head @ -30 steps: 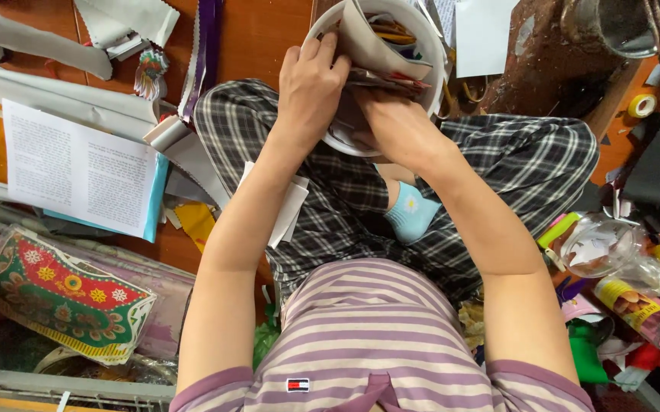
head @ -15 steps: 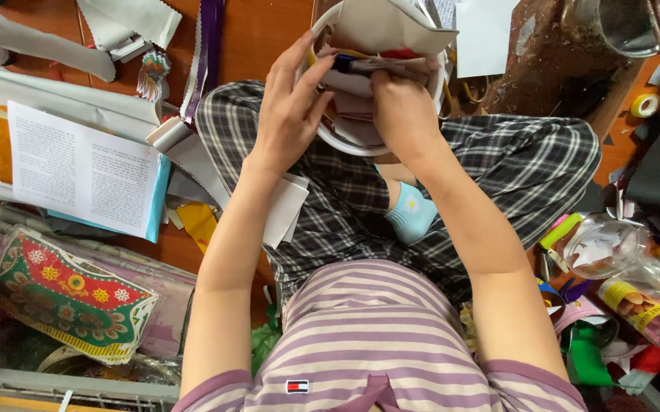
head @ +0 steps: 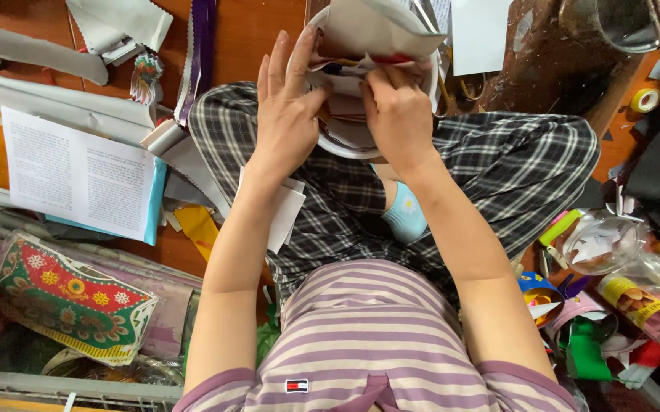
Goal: Cut strips of material and organize them into a bucket while sitting on the floor
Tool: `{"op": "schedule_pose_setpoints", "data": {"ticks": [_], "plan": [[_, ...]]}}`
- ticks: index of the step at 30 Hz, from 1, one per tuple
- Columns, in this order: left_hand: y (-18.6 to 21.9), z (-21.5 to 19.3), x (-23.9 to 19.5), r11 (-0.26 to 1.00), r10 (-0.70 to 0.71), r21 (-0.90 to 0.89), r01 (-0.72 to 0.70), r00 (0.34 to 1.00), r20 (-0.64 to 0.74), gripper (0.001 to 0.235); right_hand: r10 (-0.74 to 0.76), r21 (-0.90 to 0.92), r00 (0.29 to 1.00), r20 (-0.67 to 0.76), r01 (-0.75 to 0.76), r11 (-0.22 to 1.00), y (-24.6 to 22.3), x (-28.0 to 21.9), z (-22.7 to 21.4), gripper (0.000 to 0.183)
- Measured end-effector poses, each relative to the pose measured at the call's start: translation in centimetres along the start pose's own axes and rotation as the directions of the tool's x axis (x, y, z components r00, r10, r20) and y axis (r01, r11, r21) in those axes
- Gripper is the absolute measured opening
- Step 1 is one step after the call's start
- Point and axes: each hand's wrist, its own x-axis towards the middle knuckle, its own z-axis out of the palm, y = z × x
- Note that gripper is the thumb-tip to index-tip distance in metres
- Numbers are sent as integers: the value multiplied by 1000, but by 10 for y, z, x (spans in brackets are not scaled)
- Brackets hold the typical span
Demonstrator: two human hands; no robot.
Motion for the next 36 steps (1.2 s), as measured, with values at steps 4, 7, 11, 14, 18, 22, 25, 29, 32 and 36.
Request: {"op": "schedule_pose_setpoints", "data": {"ticks": [4,7,11,14,18,22,25,29,32,36], "plan": [[7,-1,3,997,-61,41,61,998,-3,17,-48,181,997,58,37,983,4,-1,-12,18],[10,-6,4,993,-104,-52,107,992,65,19,-65,447,916,395,-130,885,-1,7,-34,39],[11,-4,2,994,-111,-22,112,993,45,23,-64,248,700,711,-165,954,-17,20,-46,27],[12,-5,4,991,-133,-22,135,989,62,20,-97,230,739,666,-80,970,-22,22,-42,29],[12,-8,5,988,-131,-78,136,989,72,23,-186,150,833,521,125,981,-20,11,-27,34],[11,-11,6,977,-126,-164,139,988,88,24,-229,-318,933,279,315,894,1,4,-16,22],[10,-14,6,982,-73,-170,81,996,49,28,-263,-299,964,23,258,919,8,14,-13,19],[9,-20,7,959,-74,-266,99,992,100,30,-179,-454,977,112,211,866,13,-3,2,16],[10,-22,7,969,-54,-233,83,991,126,30,-117,-432,984,135,165,887,16,-11,16,19],[1,-6,3,996,84,34,-88,991,102,17,-179,-396,980,84,198,896,8,1,12,16]]}}
